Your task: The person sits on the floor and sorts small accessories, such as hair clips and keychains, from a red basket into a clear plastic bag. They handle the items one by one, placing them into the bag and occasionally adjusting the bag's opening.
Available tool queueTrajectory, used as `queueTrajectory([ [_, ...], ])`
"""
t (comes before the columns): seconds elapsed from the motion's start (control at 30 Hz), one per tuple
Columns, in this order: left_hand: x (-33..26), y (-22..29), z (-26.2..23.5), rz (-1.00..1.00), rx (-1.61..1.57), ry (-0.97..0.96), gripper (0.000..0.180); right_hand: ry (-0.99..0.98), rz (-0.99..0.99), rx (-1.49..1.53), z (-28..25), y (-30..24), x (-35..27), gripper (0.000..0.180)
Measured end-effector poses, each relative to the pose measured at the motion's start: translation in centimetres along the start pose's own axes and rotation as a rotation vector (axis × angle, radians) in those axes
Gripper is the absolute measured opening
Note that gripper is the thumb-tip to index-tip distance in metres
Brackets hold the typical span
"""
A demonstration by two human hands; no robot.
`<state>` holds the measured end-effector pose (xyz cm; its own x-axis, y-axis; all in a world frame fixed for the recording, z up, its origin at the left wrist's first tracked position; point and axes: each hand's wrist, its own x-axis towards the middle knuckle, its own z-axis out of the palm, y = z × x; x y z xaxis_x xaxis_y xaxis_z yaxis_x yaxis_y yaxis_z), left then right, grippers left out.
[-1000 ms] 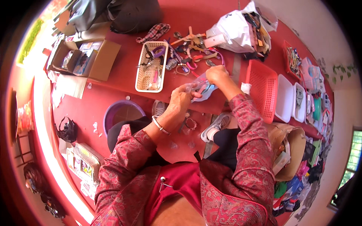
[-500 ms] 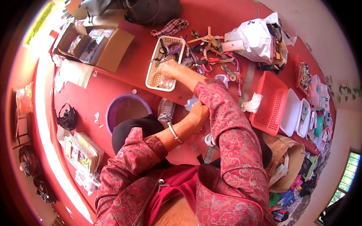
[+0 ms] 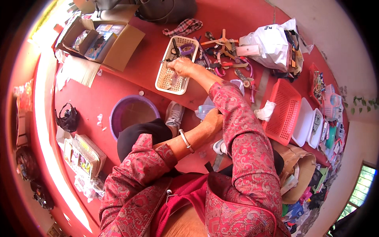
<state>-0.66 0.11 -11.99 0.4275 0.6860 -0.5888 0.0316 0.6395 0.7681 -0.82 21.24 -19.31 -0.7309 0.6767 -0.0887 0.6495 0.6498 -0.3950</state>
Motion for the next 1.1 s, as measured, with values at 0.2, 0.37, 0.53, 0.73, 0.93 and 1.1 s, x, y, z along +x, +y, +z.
queueTrajectory([
  [0.2,1.8,-1.7,0.3,-0.013,0.059,0.056,0.033,0.452,0.357,0.616,-5.6,-2.3,0.0,0.008],
  [0.37,-2.2,4.4,-1.5,-0.214,0.028,0.024,0.031,0.565,0.649,1.145,-8.9,-3.3,-3.2,0.008],
  [0.53,-2.1,3.9,-1.5,-0.2,-0.179,0.078,0.04,0.684,0.719,1.355,-10.4,-4.1,-9.5,0.005],
  [0.73,-1.3,2.5,-1.0,-0.132,-0.211,0.116,0.058,1.148,0.806,0.748,-8.9,-5.5,-18.1,0.006],
  [0.93,-2.6,3.2,-0.6,-0.023,-0.132,0.109,0.064,1.25,0.962,0.745,-5.2,-6.8,-23.9,0.015],
  [1.1,-1.9,1.9,-1.2,0.103,-0.044,0.1,0.064,0.953,1.092,0.645,-2.8,-8.1,-25.8,0.016],
])
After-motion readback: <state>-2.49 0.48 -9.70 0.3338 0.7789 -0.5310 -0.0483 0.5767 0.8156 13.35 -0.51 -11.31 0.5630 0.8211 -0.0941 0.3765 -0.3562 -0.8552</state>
